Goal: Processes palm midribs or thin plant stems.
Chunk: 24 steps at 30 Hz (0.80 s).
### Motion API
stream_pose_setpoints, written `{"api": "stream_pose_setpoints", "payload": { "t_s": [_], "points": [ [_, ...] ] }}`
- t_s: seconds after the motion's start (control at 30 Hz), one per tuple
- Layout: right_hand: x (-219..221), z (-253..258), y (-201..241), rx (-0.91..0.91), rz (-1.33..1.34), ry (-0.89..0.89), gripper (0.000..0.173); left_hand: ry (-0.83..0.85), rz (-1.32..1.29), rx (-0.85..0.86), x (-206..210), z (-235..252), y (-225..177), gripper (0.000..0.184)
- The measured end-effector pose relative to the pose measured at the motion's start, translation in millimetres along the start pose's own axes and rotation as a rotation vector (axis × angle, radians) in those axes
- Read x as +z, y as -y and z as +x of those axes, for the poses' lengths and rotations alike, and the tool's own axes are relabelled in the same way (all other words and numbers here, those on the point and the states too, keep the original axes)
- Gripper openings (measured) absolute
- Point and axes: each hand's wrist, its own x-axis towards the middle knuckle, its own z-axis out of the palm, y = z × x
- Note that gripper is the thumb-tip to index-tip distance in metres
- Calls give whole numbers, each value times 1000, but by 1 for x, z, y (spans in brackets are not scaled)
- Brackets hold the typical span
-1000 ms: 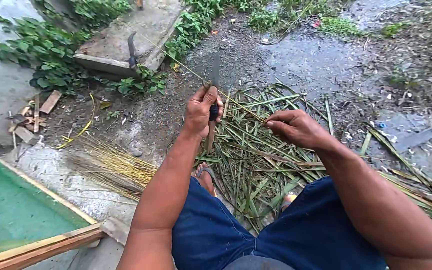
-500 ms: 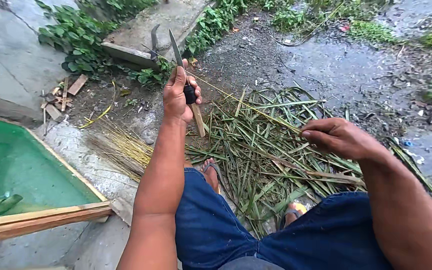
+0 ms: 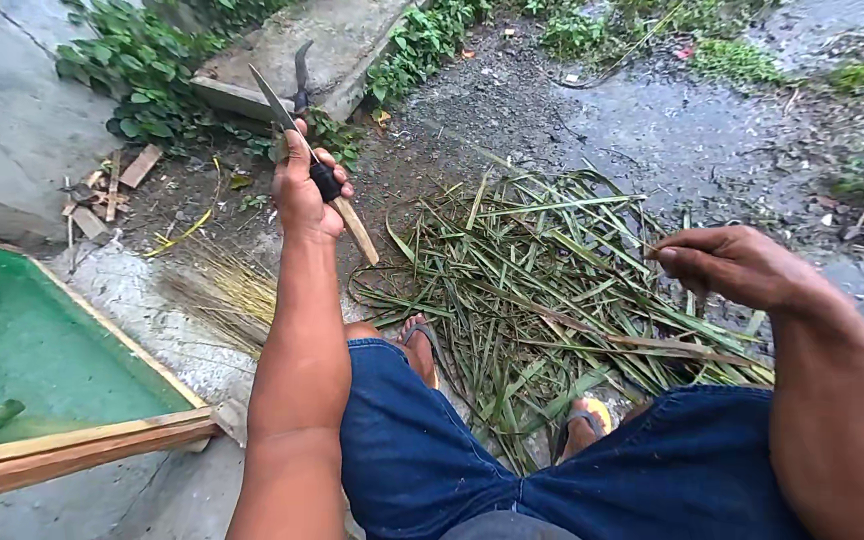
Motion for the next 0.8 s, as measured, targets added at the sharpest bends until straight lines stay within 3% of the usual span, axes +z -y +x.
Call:
{"api": "stream_pose_setpoints", "payload": {
  "t_s": [0.17,0.3,0.43,0.63,0.8],
  "points": [
    [24,19,18,64,17,-32,26,430,456,-184,40,-46,35,21],
    [45,33,30,-10,65,12,25,676,458,-349,78,-88,50,23],
    [60,37,42,-99,67,5,24,728,292,-491,90,-98,56,27],
    [52,40,41,-84,15,-19,24,535,130,-353,73,-69,40,33],
    [61,45,43,-162,11,-46,22,716,136,-451,74,-85,47,37]
  ]
}}
